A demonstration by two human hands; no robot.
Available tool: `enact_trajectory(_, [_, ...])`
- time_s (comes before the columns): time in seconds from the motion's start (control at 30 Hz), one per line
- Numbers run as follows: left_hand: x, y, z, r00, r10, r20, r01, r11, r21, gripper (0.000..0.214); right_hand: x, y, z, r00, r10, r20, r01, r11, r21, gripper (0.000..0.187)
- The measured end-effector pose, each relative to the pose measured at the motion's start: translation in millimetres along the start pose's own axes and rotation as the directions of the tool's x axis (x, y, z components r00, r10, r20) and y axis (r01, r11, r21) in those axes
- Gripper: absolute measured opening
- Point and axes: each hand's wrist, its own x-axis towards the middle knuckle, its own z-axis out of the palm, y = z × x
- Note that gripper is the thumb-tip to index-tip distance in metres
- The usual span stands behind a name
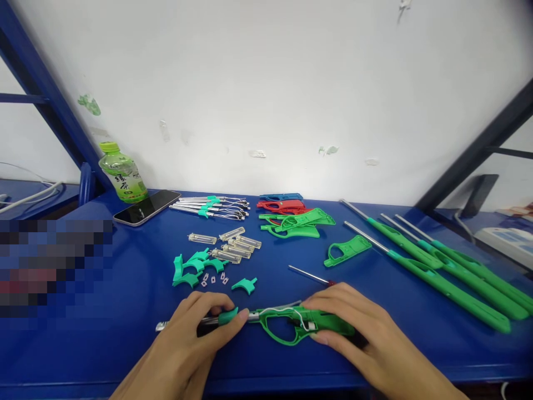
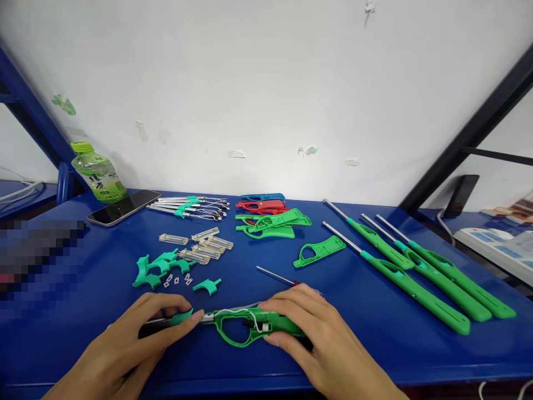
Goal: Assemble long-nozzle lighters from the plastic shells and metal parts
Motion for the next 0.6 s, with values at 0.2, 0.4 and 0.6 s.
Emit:
enact_trajectory(0.2, [3.1,9.6,-4.7,0.999,0.004,0.037,-0.008,0.992,0.123,0.072,-0.4,0.8,-0.7,1.0,0.007,0.015,-0.007,1.0,0.011,0.026])
enact_trajectory(0.4, [4.3,17.8,-7.6,0.999,0.004,0.053,-0.013,0.986,0.166,0.08,1.5,1.0,-0.3,0.999,0.038,0.021,-0.039,0.998,0.042,0.026])
enact_trajectory(0.6, [6.9,14.6,-6.2,0.999,0.045,0.005,-0.046,0.989,0.141,0.07,0.7,-0.4,-0.8,0.998,0.054,0.04,-0.057,0.996,0.062,0.025])
